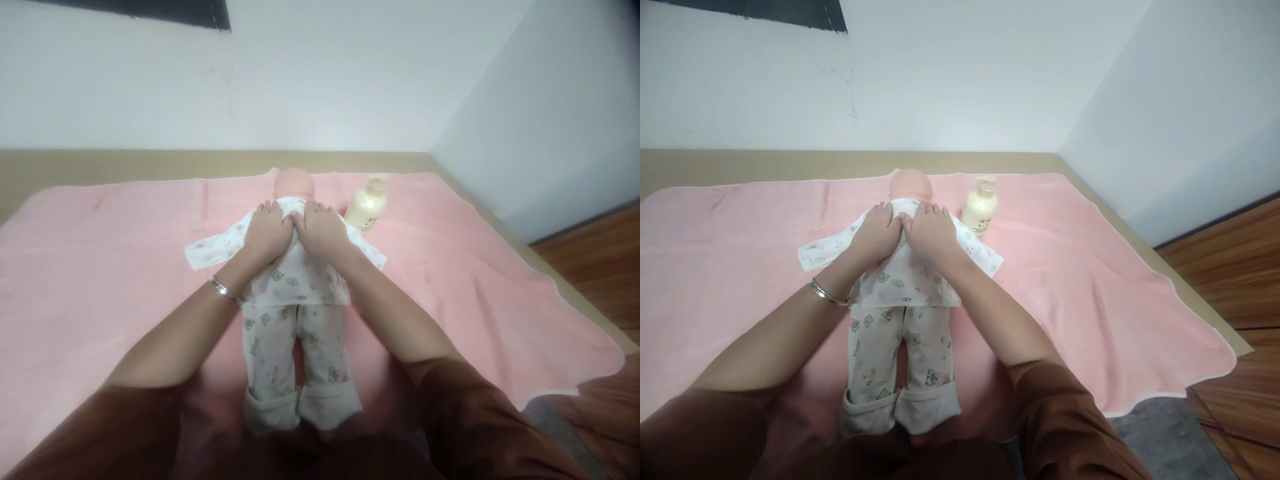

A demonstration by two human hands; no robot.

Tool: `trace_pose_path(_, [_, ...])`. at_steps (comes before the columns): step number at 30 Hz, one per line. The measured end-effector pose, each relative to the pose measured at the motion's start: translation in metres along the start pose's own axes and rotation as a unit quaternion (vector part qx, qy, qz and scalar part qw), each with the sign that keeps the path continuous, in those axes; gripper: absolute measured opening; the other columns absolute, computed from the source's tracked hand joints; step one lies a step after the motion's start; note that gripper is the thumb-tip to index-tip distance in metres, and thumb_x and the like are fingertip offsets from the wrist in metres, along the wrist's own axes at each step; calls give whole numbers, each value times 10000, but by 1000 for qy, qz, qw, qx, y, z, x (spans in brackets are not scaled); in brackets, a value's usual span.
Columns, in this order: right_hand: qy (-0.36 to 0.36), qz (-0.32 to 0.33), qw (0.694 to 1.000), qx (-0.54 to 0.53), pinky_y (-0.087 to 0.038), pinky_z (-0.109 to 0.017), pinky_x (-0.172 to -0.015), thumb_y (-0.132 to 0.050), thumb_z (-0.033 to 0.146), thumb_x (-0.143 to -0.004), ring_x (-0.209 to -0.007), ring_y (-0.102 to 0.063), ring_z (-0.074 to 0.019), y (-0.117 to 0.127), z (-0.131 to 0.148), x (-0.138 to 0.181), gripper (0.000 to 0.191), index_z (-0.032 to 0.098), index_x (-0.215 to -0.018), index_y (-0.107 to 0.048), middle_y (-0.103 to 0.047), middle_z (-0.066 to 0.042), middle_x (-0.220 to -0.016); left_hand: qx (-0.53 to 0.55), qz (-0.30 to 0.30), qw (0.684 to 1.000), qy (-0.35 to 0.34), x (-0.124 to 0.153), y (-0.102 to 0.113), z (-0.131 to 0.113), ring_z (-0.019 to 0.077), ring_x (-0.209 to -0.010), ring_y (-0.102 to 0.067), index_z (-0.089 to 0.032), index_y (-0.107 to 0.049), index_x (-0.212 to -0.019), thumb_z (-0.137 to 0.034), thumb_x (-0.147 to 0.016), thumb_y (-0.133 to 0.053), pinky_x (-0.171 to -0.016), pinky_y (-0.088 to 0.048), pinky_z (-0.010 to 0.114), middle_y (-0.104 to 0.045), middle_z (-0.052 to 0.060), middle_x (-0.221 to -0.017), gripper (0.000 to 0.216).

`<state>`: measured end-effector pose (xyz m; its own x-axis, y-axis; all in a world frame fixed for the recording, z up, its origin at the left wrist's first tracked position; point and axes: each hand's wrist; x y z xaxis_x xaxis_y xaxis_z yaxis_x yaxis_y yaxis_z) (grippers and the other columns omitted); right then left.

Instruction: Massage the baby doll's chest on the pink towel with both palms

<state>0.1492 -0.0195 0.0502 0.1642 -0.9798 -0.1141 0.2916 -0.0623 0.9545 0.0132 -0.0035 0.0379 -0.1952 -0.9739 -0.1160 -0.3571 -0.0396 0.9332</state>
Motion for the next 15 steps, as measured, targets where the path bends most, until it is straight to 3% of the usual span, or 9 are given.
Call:
trace_pose_path(5, [-13,-13,1000,18,-295,-463,-1197,-207,462,-1076,-1398,-493,-345,-3,5,3,667,-42,-1408,-491,-514,-293,-1498,68,-17,997,33,-7,5,7,351,-1249,-586,-99,-609,-1209,-377,-977,-265,-1098,-449,502,-650,232,-1286,500])
trace_pose_path(15, [-22,-2,998,54,-249,-477,-1239,-245,452,-1068,-1469,-410,-380,2,19,19,703,-89,-1494,-387,-451,-305,-1547,69,-7,997,35,-9,5,13,339,-1157,-599,-113,-632,-1142,-449,-986,-246,-1052,-463,484,-664,210,-1207,536])
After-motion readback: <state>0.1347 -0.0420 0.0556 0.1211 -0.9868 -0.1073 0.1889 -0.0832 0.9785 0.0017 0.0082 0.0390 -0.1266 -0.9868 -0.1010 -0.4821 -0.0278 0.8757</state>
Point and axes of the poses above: each hand's wrist, its own x-axis away from the middle knuckle, its own y-axis out of the back of the hand, z = x × y
